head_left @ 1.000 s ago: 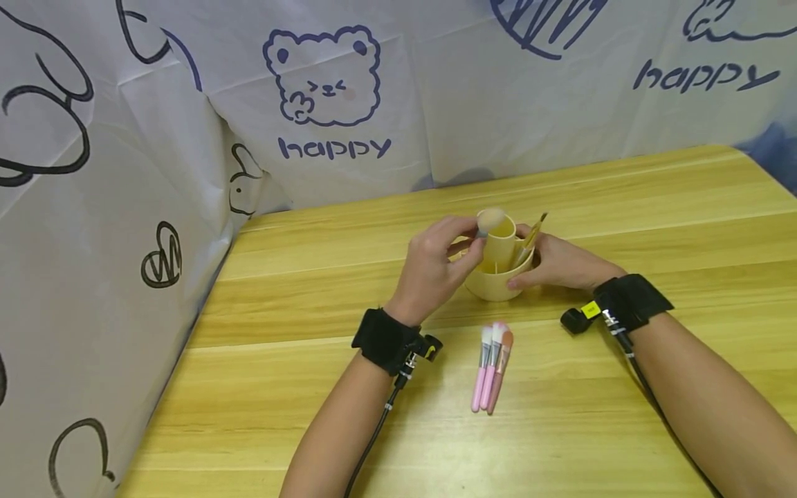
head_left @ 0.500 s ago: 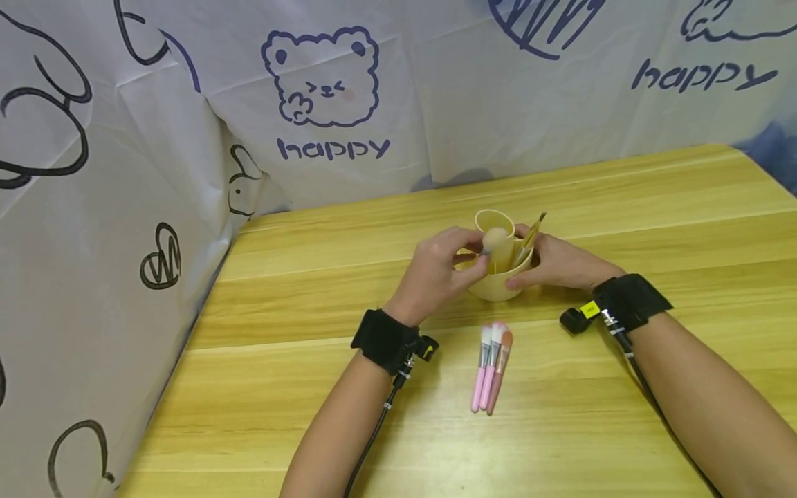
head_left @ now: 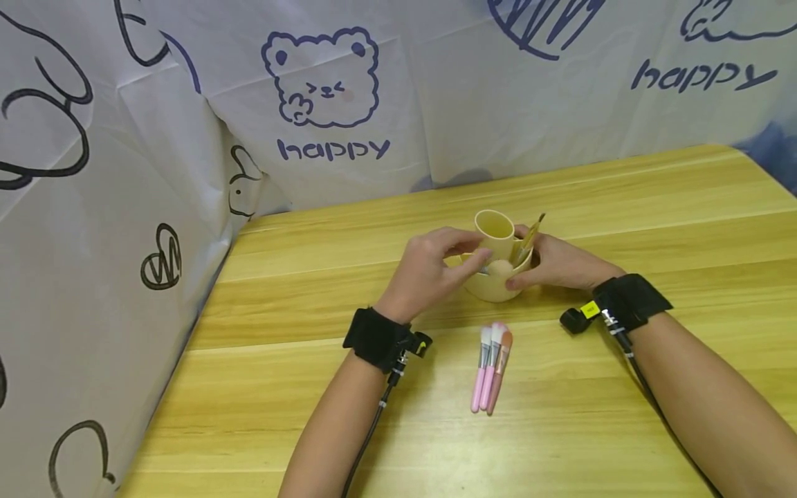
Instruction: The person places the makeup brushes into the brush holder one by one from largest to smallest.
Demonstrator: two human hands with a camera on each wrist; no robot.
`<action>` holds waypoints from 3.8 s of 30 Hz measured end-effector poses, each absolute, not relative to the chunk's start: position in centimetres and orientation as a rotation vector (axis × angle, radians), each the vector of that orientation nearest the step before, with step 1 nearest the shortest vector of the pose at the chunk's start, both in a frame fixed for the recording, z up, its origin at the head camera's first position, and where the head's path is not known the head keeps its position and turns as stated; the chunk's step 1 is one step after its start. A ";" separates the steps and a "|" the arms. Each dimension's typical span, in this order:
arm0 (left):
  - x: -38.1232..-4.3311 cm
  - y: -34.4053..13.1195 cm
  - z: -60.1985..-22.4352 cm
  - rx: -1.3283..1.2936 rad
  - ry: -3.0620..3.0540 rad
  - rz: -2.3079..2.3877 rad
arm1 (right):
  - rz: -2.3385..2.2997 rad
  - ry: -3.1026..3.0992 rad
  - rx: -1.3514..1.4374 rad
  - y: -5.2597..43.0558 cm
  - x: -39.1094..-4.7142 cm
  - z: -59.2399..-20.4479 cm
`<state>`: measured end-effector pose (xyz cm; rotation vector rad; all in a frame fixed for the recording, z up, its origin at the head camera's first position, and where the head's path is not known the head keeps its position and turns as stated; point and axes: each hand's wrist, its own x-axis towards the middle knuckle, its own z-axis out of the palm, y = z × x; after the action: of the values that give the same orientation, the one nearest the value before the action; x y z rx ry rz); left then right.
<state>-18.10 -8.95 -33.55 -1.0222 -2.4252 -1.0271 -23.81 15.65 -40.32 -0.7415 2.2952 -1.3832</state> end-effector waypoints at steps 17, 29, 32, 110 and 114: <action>-17.6 -9.3 -33.0 -1.147 -2.721 -0.890 | -1.344 2.317 -0.738 15.6 -23.9 -40.3; -17.2 -9.0 -33.0 -1.178 -2.802 -0.844 | -1.345 2.319 -0.741 15.7 -23.9 -40.3; -17.1 -8.9 -33.3 -1.187 -2.854 -0.797 | -1.346 2.319 -0.739 15.7 -23.9 -40.3; -14.6 -6.9 -34.9 -1.282 -3.380 -0.357 | -1.334 2.334 -0.748 15.7 -24.0 -40.4; -14.6 -7.0 -34.8 -1.287 -3.362 -0.343 | -1.329 2.338 -0.746 15.6 -24.0 -40.4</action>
<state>-14.59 -6.98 -34.85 -1.2866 -3.3617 -0.3435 -23.98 15.64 -40.35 -0.7464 2.3375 -1.3288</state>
